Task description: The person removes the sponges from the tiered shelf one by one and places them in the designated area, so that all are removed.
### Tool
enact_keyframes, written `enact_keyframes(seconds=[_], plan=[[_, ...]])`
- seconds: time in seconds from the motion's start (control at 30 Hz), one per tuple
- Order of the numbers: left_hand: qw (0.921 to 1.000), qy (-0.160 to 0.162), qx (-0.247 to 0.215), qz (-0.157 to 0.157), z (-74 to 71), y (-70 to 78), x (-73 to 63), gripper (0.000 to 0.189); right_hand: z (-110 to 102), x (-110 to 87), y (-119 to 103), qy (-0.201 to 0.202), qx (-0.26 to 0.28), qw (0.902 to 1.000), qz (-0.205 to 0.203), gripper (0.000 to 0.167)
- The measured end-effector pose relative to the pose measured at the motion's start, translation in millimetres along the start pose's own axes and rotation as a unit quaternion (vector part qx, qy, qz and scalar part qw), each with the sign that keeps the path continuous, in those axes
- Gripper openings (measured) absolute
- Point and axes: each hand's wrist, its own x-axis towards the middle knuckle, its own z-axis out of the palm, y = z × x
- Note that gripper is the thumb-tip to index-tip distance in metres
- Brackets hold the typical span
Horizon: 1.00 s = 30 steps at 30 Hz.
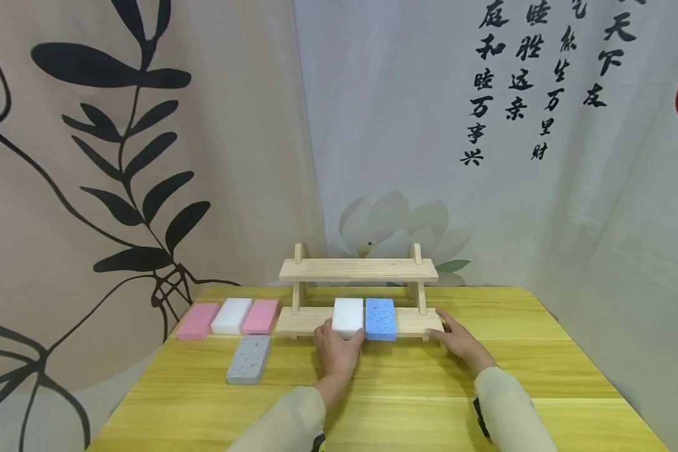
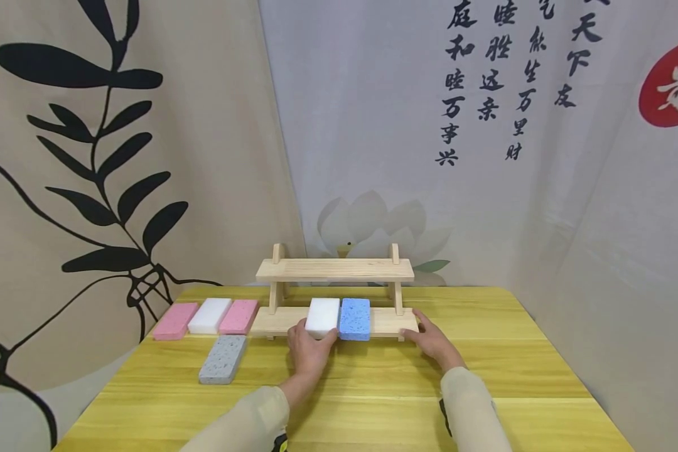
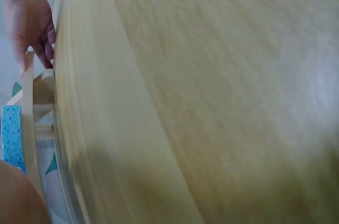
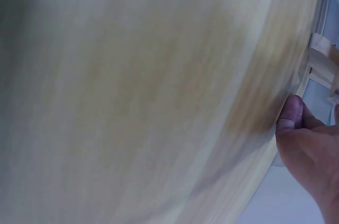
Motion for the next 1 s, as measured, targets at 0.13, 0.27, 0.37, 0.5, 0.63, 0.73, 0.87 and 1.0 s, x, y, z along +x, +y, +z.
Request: enact_keyframes(seconds=[0.13, 0.27, 0.37, 0.5, 0.63, 0.73, 0.87, 1.0], plan=[[1.0, -0.004, -0.003, 0.001, -2.7, -0.5, 1.7, 0.077, 0, 2.7, 3, 0.002, 0.008, 1.0, 0.003, 0.095], [0.9999, -0.009, -0.008, -0.001, -5.9, -2.0, 4.0, 0.076, -1, 3.2, 5, 0.003, 0.018, 0.9998, 0.001, 0.096], [0.9998, -0.01, -0.016, 0.0, -9.2, -2.9, 5.2, 0.075, 0, 1.2, 3, 0.001, 0.011, 0.9999, 0.001, 0.095], [0.9998, -0.008, -0.019, 0.007, -13.5, -4.6, 6.7, 0.075, 1, -1.9, -2, 0.003, -0.002, 1.0, 0.005, 0.092], [0.9998, -0.01, -0.014, 0.009, -17.0, -6.2, 8.0, 0.075, 2, -5.8, -7, 0.007, -0.003, 0.9999, 0.007, 0.088], [0.9997, -0.011, -0.017, 0.013, -20.2, -5.8, 9.3, 0.075, 2, -7.5, -9, 0.01, -0.003, 0.9999, 0.008, 0.085], [0.9994, -0.013, -0.021, 0.024, -24.6, -4.7, 11.0, 0.074, 2, -7.3, -12, 0.01, -0.006, 0.9999, 0.008, 0.083], [0.9992, -0.02, -0.02, 0.027, -28.7, -4.6, 12.0, 0.073, 2, -7.6, -13, 0.007, -0.009, 0.9999, 0.007, 0.083]])
